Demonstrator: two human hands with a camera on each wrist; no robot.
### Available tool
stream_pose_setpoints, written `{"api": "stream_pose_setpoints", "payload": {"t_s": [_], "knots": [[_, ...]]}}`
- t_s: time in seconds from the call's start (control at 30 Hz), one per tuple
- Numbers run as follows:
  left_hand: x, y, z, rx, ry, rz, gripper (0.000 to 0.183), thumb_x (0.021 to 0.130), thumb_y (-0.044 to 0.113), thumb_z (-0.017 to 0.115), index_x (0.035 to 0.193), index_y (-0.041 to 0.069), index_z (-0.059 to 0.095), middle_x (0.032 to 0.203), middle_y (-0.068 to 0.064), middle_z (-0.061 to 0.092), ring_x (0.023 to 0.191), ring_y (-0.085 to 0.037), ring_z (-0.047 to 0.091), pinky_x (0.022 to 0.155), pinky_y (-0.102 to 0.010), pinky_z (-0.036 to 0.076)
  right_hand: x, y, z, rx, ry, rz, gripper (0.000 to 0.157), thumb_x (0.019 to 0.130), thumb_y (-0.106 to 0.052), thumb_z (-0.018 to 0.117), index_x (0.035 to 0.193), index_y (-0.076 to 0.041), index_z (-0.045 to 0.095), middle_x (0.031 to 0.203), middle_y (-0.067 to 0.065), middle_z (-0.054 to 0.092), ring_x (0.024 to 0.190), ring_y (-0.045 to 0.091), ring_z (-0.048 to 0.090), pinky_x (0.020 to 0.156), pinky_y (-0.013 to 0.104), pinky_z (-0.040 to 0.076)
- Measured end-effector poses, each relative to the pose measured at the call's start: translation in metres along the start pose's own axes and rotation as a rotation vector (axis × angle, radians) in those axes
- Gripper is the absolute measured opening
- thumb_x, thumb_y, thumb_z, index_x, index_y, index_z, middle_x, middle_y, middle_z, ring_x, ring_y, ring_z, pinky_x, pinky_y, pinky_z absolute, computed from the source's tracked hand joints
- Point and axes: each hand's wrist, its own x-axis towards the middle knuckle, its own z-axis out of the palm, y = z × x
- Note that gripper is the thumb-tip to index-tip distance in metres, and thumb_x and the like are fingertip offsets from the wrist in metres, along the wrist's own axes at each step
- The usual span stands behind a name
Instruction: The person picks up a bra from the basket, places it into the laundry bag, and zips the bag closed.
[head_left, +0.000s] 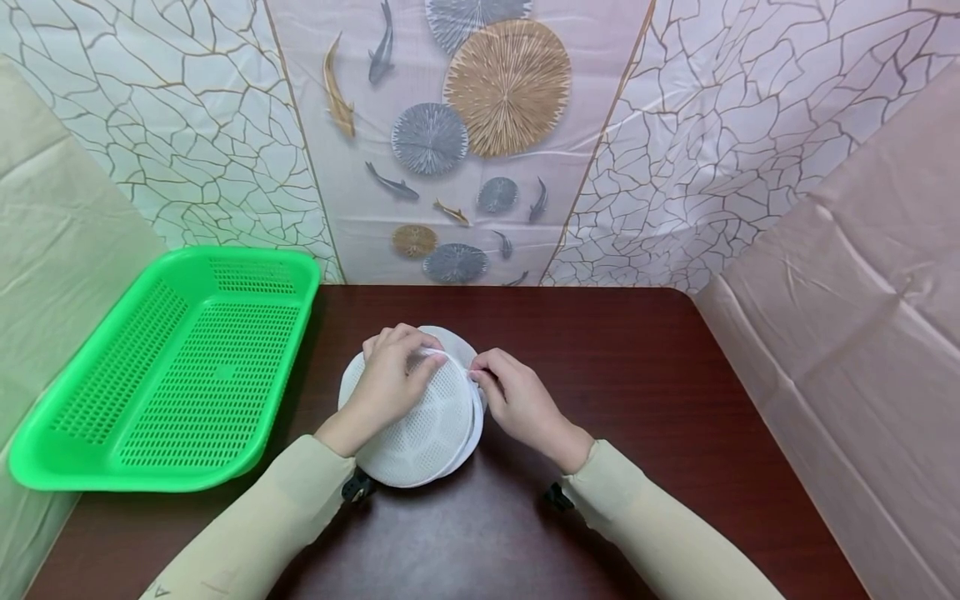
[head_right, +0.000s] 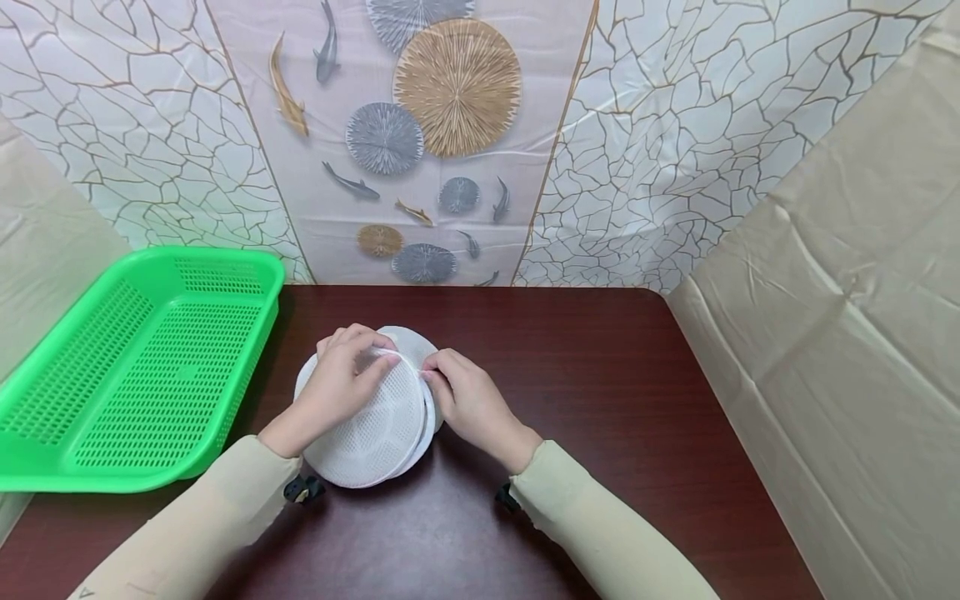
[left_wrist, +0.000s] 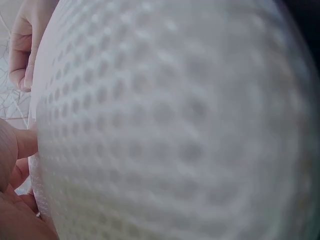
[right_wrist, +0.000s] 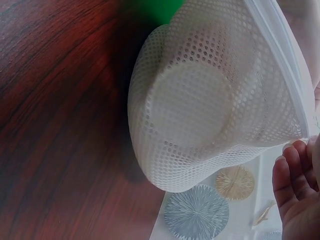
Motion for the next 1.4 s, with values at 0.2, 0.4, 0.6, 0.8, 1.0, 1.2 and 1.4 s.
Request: {"api": "stream_pose_setpoints", "payload": {"t_s": [0.2, 0.4, 0.6, 0.8, 1.0, 1.2, 1.4], "knots": [[0.0006, -0.0003, 0.0000, -0.004, 0.027, -0.029, 0.009, 0.088, 0.020, 0.071, 0.095, 0.015, 0.069, 0.092, 0.003, 0.057, 0.088, -0.019, 0.048, 0.094, -0.045, 0.024, -0.0010, 0.0005, -0.0005, 0.009, -0.002, 0.000, 0.006, 0.098, -0.014, 0.057, 0.097, -0.008, 0.060, 0.090, -0.004, 0.056, 0.080, 0.009, 0.052, 0.071, 0.024, 0.046], [0.0005, -0.0004, 0.0003, -0.005, 0.056, -0.047, 0.010, 0.088, 0.020, 0.071, 0.096, 0.014, 0.070, 0.092, 0.001, 0.057, 0.088, -0.019, 0.048, 0.092, -0.045, 0.024, -0.0011, 0.0016, -0.0001, 0.006, -0.002, -0.004, 0.006, 0.098, -0.013, 0.058, 0.097, -0.008, 0.060, 0.089, -0.004, 0.055, 0.079, 0.008, 0.051, 0.069, 0.025, 0.045], [0.0012, -0.0015, 0.0005, 0.008, 0.088, -0.076, 0.013, 0.088, 0.021, 0.072, 0.097, 0.013, 0.071, 0.092, 0.001, 0.059, 0.086, -0.018, 0.049, 0.089, -0.044, 0.025, -0.0018, 0.0015, 0.0000, 0.006, 0.004, -0.005, 0.003, 0.095, -0.008, 0.062, 0.097, -0.009, 0.060, 0.088, -0.004, 0.055, 0.077, 0.008, 0.051, 0.068, 0.025, 0.045], [0.0024, -0.0013, 0.0009, 0.009, 0.102, -0.083, 0.013, 0.088, 0.021, 0.071, 0.097, 0.012, 0.071, 0.094, -0.002, 0.060, 0.089, -0.021, 0.050, 0.088, -0.046, 0.025, -0.0022, 0.0010, -0.0012, -0.005, -0.002, 0.004, 0.007, 0.093, -0.006, 0.063, 0.098, -0.011, 0.060, 0.088, -0.005, 0.055, 0.077, 0.008, 0.050, 0.067, 0.024, 0.045], [0.0036, -0.0032, 0.0010, 0.016, 0.104, -0.107, 0.014, 0.089, 0.023, 0.071, 0.098, 0.012, 0.070, 0.095, -0.002, 0.060, 0.091, -0.020, 0.051, 0.090, -0.046, 0.023, -0.0031, 0.0010, -0.0020, -0.012, -0.018, 0.018, 0.007, 0.094, -0.007, 0.062, 0.099, -0.012, 0.060, 0.089, -0.005, 0.055, 0.076, 0.007, 0.049, 0.066, 0.024, 0.045], [0.0037, -0.0031, -0.0011, 0.006, 0.120, -0.121, 0.014, 0.089, 0.024, 0.071, 0.096, 0.012, 0.069, 0.098, -0.002, 0.060, 0.093, -0.021, 0.052, 0.093, -0.047, 0.021, -0.0040, 0.0016, -0.0024, -0.015, -0.012, 0.018, 0.005, 0.094, -0.009, 0.062, 0.098, -0.012, 0.060, 0.089, -0.006, 0.055, 0.078, 0.007, 0.051, 0.068, 0.025, 0.045], [0.0042, -0.0020, -0.0039, -0.008, 0.125, -0.152, 0.012, 0.090, 0.022, 0.069, 0.097, 0.012, 0.068, 0.098, -0.003, 0.059, 0.095, -0.023, 0.051, 0.093, -0.048, 0.020, -0.0052, 0.0014, -0.0032, -0.011, -0.011, 0.016, 0.005, 0.094, -0.010, 0.063, 0.097, -0.012, 0.060, 0.088, -0.006, 0.055, 0.078, 0.007, 0.051, 0.068, 0.025, 0.046]]}}
